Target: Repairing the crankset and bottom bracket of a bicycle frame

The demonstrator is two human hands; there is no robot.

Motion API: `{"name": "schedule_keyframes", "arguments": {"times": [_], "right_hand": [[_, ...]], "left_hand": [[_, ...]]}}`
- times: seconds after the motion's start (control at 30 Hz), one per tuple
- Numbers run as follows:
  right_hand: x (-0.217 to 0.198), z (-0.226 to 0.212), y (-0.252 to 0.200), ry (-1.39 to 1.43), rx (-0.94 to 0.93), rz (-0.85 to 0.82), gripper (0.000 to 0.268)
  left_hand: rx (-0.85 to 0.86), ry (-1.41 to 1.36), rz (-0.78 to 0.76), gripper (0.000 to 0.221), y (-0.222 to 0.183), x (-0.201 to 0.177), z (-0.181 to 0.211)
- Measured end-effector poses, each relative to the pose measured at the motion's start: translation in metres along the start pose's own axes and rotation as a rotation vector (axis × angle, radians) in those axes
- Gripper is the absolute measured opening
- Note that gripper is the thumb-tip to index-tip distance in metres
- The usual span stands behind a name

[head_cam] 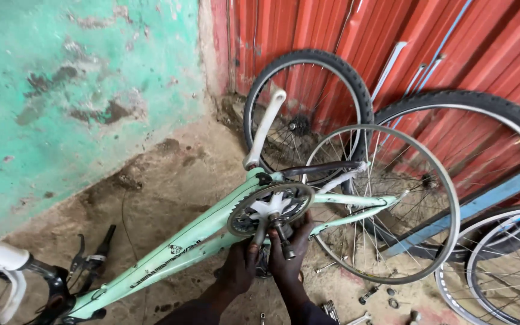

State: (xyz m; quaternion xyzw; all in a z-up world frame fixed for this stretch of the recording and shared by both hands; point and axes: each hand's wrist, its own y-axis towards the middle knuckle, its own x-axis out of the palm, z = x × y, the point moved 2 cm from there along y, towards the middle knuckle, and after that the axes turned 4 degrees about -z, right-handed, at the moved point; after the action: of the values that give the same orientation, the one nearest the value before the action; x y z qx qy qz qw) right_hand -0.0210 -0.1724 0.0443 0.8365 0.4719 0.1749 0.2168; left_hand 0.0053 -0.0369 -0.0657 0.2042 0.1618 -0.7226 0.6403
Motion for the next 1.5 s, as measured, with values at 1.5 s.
{"name": "schedule_keyframes", "arguments": {"times": [1.5], "right_hand": [[-0.015, -0.033, 0.018, -0.715, -0.243, -0.165, 0.057]], "left_hand": [[0.068, 0.576, -0.408, 0.071, -0.017, -0.163, 0.126]]}}
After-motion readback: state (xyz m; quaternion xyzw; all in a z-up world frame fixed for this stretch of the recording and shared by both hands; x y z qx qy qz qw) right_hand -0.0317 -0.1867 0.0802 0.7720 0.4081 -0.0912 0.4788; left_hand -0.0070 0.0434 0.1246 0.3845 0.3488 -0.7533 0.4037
